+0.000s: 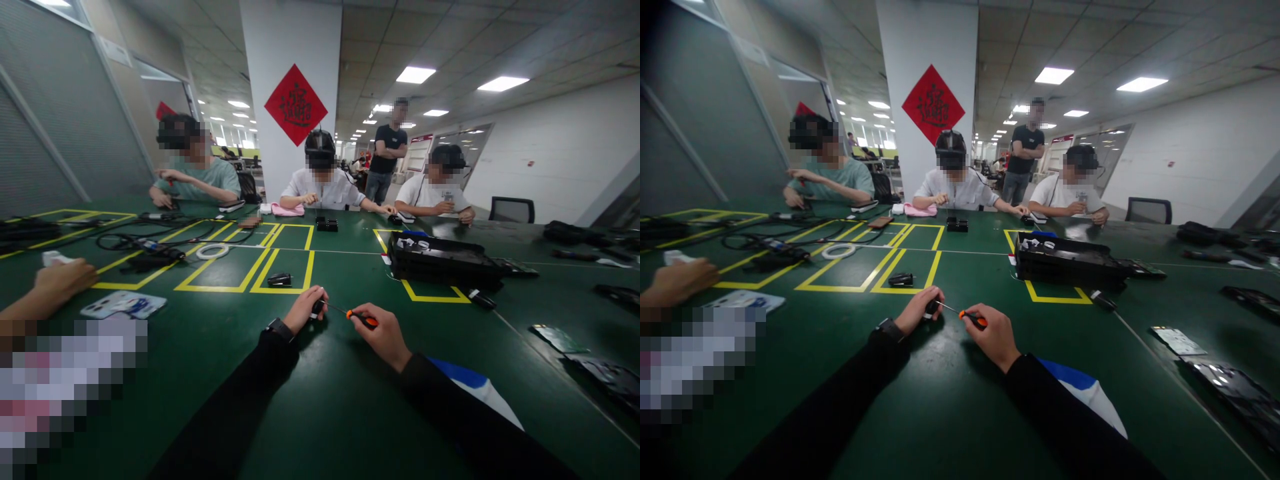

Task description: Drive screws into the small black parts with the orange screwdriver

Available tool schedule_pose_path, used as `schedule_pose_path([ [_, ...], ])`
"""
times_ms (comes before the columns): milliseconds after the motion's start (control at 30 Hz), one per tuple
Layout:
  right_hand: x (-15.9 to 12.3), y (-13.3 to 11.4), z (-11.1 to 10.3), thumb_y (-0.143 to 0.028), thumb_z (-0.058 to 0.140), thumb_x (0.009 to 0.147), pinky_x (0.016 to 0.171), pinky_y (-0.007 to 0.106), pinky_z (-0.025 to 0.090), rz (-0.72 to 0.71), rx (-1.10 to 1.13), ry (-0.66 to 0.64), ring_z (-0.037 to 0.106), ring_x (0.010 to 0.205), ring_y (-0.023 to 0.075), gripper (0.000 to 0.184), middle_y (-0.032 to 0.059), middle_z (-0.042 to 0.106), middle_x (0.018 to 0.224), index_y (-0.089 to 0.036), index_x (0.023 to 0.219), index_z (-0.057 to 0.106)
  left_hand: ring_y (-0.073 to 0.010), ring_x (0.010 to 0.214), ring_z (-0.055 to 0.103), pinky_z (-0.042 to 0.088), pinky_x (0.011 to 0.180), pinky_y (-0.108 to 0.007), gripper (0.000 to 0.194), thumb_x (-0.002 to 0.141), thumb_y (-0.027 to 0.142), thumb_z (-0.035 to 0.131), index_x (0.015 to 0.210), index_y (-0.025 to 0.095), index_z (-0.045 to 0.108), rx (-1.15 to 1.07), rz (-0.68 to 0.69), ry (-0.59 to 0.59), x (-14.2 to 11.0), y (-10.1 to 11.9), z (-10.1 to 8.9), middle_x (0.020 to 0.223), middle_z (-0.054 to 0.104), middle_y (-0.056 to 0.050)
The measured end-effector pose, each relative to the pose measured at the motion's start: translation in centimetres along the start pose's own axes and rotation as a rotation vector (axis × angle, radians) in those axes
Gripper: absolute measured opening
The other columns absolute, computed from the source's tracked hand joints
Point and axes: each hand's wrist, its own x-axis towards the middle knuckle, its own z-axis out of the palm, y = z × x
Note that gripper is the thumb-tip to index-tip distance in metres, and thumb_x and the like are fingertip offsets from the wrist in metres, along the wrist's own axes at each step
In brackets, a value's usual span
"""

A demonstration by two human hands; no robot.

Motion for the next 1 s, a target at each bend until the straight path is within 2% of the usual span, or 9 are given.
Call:
schedule_pose_path([
  [100, 0.0, 0.1, 0.0, -0.029, 0.050, 0.077, 0.070, 0.027, 0.043, 0.010, -0.012, -0.014, 0.058, 0.076, 0.0151, 0.016, 0.0028, 0.063, 0.084, -0.021, 0.086, 0.060, -0.0078, 0.044, 0.049, 0.036, 0.045, -0.020, 0.034, 0.080, 0.047, 0.036, 0.080, 0.015, 0.048, 0.016, -0.009, 0.003, 0.0, -0.1, 0.1, 0.060, 0.055, 0.001],
  [300, 0.2, 0.6, 0.1, -0.029, 0.053, 0.075, 0.068, 0.028, 0.042, 0.033, -0.054, -0.049, 0.054, 0.075, 0.0160, 0.016, 0.0042, 0.059, 0.081, -0.020, 0.086, 0.061, -0.0072, 0.047, 0.050, 0.039, 0.050, -0.020, 0.027, 0.074, 0.042, 0.050, 0.083, 0.017, 0.047, 0.106, 0.023, 0.044, 0.3, -0.6, 0.2, 0.062, 0.053, 0.003],
  [433, 0.4, 1.4, 0.5, -0.029, 0.055, 0.075, 0.070, 0.028, 0.040, 0.034, -0.068, -0.053, 0.052, 0.075, 0.0156, 0.014, 0.0041, 0.055, 0.081, -0.019, 0.082, 0.062, -0.0071, 0.052, 0.051, 0.039, 0.053, -0.020, 0.025, 0.075, 0.041, 0.050, 0.083, 0.017, 0.047, 0.173, 0.067, 0.053, 0.3, -0.7, 0.2, 0.066, 0.053, 0.003],
  [633, 0.4, 2.7, 1.0, -0.032, 0.052, 0.078, 0.074, 0.029, 0.039, 0.047, -0.057, -0.144, 0.050, 0.081, 0.0163, 0.018, 0.0040, 0.055, 0.083, -0.019, 0.086, 0.061, -0.0082, 0.057, 0.052, 0.039, 0.055, -0.020, 0.024, 0.075, 0.040, 0.049, 0.085, 0.018, 0.048, 0.226, 0.085, 0.051, 0.2, -0.5, 0.3, 0.067, 0.051, 0.003],
  [833, 0.6, 2.6, 0.9, -0.028, 0.039, 0.085, 0.077, 0.030, 0.039, 0.041, -0.025, -0.163, 0.049, 0.082, 0.0154, 0.025, 0.0052, 0.055, 0.084, -0.017, 0.081, 0.061, -0.0088, 0.056, 0.052, 0.040, 0.056, -0.021, 0.026, 0.075, 0.041, 0.049, 0.086, 0.018, 0.048, 0.230, 0.077, 0.056, 0.2, -0.5, 0.3, 0.067, 0.050, 0.003],
  [1000, 0.6, 2.5, 0.8, -0.025, 0.046, 0.081, 0.077, 0.031, 0.040, 0.048, 0.008, -0.147, 0.050, 0.083, 0.0159, 0.015, 0.0046, 0.055, 0.085, -0.017, 0.086, 0.058, -0.0088, 0.056, 0.052, 0.041, 0.058, -0.022, 0.027, 0.073, 0.041, 0.051, 0.087, 0.018, 0.048, 0.225, 0.072, 0.063, 0.1, -0.5, 0.3, 0.067, 0.050, 0.003],
])
